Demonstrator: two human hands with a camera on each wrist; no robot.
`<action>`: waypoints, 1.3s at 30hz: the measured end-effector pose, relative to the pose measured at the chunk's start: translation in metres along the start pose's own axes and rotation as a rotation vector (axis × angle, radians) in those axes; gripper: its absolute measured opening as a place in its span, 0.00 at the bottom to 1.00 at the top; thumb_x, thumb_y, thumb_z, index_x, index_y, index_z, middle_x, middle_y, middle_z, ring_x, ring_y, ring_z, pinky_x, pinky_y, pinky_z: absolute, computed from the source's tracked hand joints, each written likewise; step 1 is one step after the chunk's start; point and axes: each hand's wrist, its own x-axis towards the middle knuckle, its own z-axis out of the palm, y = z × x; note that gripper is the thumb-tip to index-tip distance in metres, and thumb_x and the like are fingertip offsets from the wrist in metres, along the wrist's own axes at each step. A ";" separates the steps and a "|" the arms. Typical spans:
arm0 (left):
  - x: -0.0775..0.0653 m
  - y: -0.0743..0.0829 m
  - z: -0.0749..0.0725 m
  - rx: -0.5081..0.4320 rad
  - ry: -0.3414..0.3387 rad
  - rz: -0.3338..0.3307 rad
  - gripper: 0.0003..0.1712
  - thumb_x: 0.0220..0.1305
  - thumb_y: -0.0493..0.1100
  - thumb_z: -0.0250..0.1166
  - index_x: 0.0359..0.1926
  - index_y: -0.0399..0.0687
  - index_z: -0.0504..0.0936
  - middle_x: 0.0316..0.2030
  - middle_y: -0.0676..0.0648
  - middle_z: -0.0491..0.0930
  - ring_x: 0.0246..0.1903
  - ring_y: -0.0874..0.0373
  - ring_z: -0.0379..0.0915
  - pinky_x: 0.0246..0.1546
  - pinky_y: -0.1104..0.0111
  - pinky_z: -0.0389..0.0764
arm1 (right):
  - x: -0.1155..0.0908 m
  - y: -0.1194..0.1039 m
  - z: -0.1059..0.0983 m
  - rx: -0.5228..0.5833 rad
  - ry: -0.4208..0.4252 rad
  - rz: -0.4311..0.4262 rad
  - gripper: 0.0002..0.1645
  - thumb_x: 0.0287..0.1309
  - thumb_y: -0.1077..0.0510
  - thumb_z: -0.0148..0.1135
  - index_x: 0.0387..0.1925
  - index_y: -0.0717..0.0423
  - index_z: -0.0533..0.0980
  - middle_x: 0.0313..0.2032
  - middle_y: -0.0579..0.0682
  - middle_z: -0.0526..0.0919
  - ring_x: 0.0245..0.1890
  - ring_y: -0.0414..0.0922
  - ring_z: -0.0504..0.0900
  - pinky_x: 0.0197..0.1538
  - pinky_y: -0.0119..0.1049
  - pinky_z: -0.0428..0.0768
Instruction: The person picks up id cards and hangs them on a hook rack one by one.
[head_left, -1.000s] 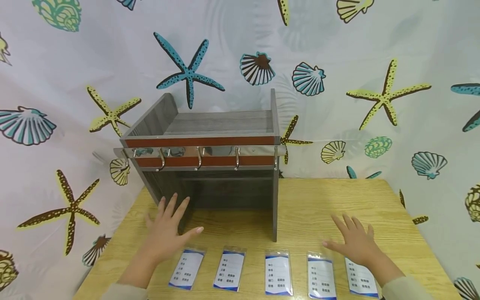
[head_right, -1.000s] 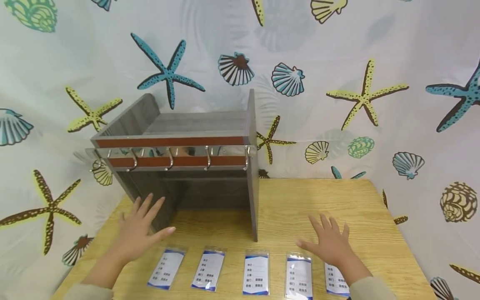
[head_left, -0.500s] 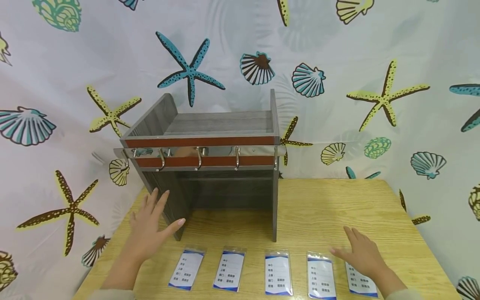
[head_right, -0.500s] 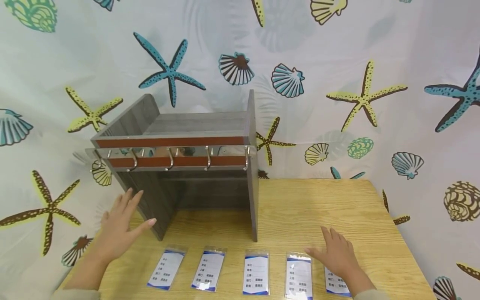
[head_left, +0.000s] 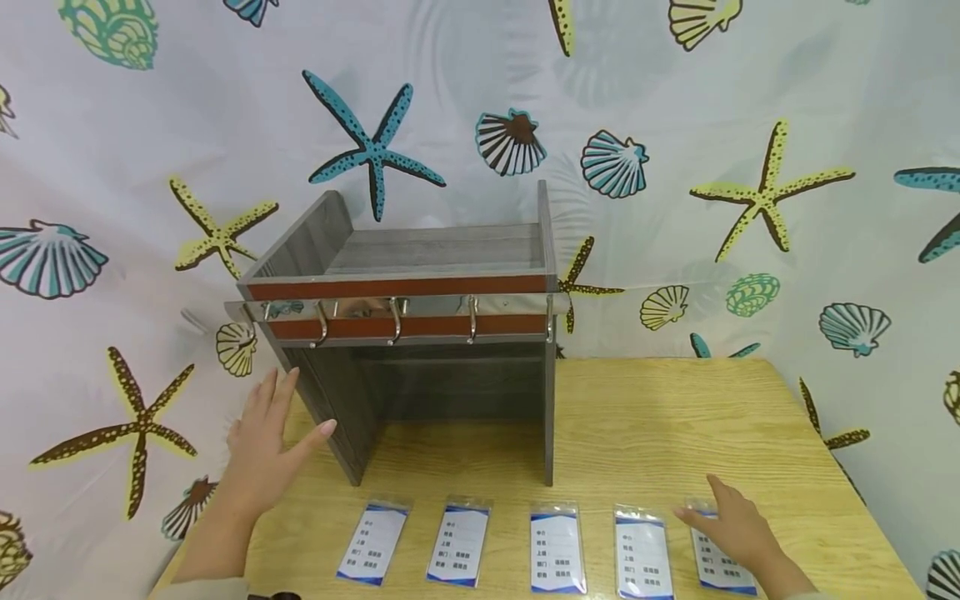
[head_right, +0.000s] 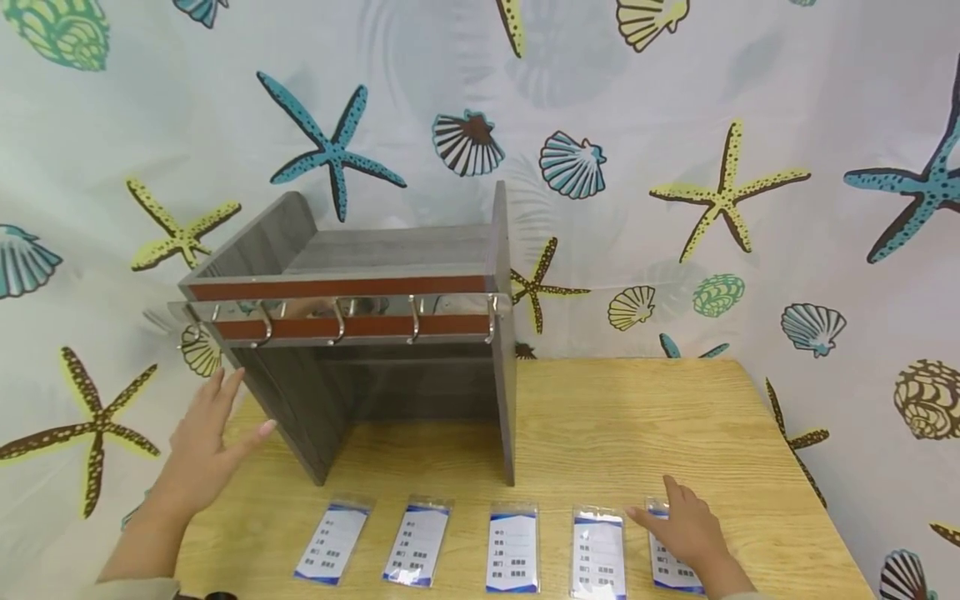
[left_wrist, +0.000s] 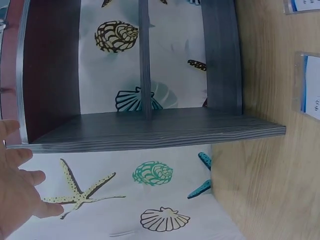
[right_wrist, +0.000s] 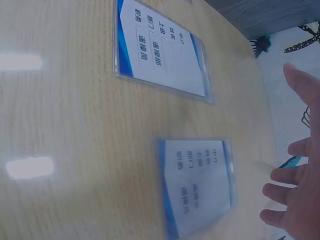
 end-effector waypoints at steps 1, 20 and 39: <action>0.002 0.000 -0.001 -0.006 0.008 0.000 0.43 0.58 0.54 0.53 0.66 0.45 0.41 0.63 0.36 0.34 0.60 0.37 0.27 0.40 0.31 0.34 | 0.000 0.002 0.001 0.005 -0.009 0.015 0.57 0.49 0.30 0.45 0.57 0.79 0.48 0.53 0.78 0.54 0.51 0.72 0.54 0.45 0.64 0.57; 0.023 -0.007 -0.022 -0.159 0.103 0.018 0.42 0.60 0.48 0.52 0.66 0.50 0.36 0.64 0.37 0.33 0.61 0.39 0.26 0.46 0.36 0.32 | 0.001 0.021 0.013 0.026 -0.025 0.227 0.63 0.40 0.27 0.52 0.54 0.80 0.50 0.48 0.80 0.58 0.44 0.73 0.61 0.40 0.61 0.65; 0.038 -0.007 -0.042 -0.239 0.122 -0.003 0.42 0.62 0.48 0.49 0.66 0.54 0.30 0.64 0.44 0.29 0.62 0.48 0.24 0.53 0.44 0.31 | 0.000 0.026 0.022 0.012 0.086 0.340 0.60 0.35 0.32 0.61 0.50 0.80 0.55 0.38 0.75 0.64 0.37 0.65 0.66 0.36 0.53 0.69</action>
